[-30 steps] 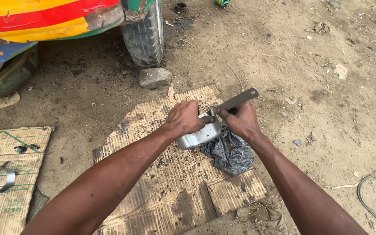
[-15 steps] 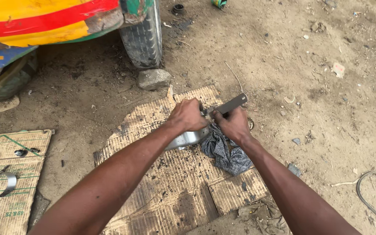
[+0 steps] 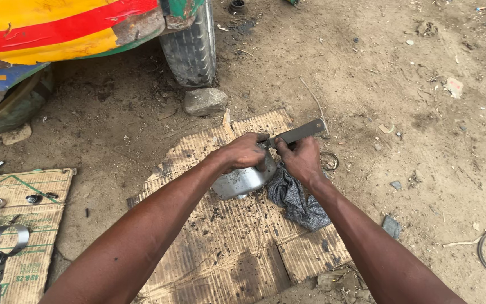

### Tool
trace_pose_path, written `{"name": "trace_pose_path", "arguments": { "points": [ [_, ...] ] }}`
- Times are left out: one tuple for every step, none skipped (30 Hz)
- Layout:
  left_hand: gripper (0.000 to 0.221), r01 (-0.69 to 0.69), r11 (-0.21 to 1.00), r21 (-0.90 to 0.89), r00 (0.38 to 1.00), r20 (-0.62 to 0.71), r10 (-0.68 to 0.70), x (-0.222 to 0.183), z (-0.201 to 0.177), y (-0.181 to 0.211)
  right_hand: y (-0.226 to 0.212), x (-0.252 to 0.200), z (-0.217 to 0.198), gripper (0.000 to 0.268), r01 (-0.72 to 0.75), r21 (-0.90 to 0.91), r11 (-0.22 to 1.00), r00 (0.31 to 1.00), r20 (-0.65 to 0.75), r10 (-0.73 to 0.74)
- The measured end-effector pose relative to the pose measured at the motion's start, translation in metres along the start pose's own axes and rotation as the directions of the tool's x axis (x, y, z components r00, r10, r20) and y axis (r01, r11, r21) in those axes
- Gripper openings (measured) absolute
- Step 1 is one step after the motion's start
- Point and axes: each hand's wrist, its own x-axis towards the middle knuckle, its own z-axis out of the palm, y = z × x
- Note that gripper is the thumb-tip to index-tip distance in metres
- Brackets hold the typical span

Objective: The person cleans a metal engine component using a cloth and a thin metal tool, wiping the interior and exterior surfaces of the part while it sits on a piece of cardboard.

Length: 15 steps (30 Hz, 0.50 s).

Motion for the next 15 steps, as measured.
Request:
{"name": "trace_pose_path", "arguments": {
  "points": [
    [0.109,-0.013,1.000,0.014,1.000,-0.019,0.014,-0.001,0.000,0.000,0.000,0.000,0.001,0.016,0.016,0.025,1.000,1.000,-0.008,-0.016],
    [0.109,-0.014,1.000,0.013,1.000,-0.020,0.014,-0.001,-0.001,0.001,0.000,0.001,0.002,0.016,0.017,0.024,1.000,1.000,-0.008,-0.017],
    [0.110,0.002,1.000,-0.020,1.000,-0.009,-0.002,0.000,-0.002,0.000,-0.001,0.003,0.004,0.016,0.008,0.034,0.999,1.000,-0.015,-0.008],
    [0.110,0.018,0.998,-0.053,1.000,0.004,-0.018,0.000,-0.002,-0.002,-0.001,0.003,0.005,0.017,-0.002,0.044,0.999,1.000,-0.021,0.003],
    [0.110,0.019,0.998,-0.054,1.000,0.006,-0.019,0.002,-0.002,-0.004,-0.001,0.003,0.006,0.017,-0.004,0.043,0.999,1.000,-0.021,0.005],
    [0.109,-0.042,0.998,-0.056,0.999,-0.002,0.042,0.004,-0.002,-0.008,-0.002,0.002,0.006,0.018,-0.035,0.096,0.995,0.999,-0.015,0.037],
    [0.108,-0.102,0.993,-0.058,0.995,-0.009,0.102,0.005,-0.002,-0.011,-0.002,0.002,0.007,0.020,-0.067,0.148,0.987,0.998,-0.009,0.069],
    [0.108,-0.100,0.993,-0.058,0.995,-0.007,0.100,0.007,-0.001,-0.015,-0.002,0.001,0.006,0.020,-0.070,0.149,0.986,0.997,-0.008,0.072],
    [0.107,-0.055,0.998,-0.041,0.998,0.002,0.055,0.008,-0.001,-0.019,-0.002,0.002,0.005,0.023,-0.102,0.167,0.981,0.995,0.006,0.102],
    [0.107,-0.011,1.000,-0.023,1.000,0.008,0.011,0.012,-0.001,-0.024,-0.002,0.004,0.005,0.027,-0.131,0.183,0.974,0.991,0.021,0.129],
    [0.107,-0.010,1.000,-0.022,1.000,0.008,0.011,0.016,-0.001,-0.029,-0.002,0.007,0.003,0.027,-0.131,0.184,0.974,0.991,0.021,0.129],
    [0.103,-0.089,0.994,-0.057,0.996,-0.009,0.089,0.019,0.000,-0.036,-0.002,0.010,0.002,0.034,-0.004,0.199,0.980,1.000,0.008,0.002],
    [0.099,-0.168,0.982,-0.090,0.986,-0.029,0.166,0.022,0.000,-0.043,-0.002,0.012,0.002,0.041,0.123,0.212,0.969,0.992,-0.006,-0.125],
    [0.099,-0.165,0.982,-0.090,0.986,-0.030,0.163,0.024,-0.001,-0.047,-0.003,0.015,0.002,0.041,0.124,0.214,0.969,0.992,-0.004,-0.126],
    [0.092,-0.120,0.967,-0.223,0.993,-0.008,0.121,0.024,-0.002,-0.048,-0.004,0.017,0.001,0.032,0.045,0.140,0.989,0.997,0.056,-0.053]
  ]
}}
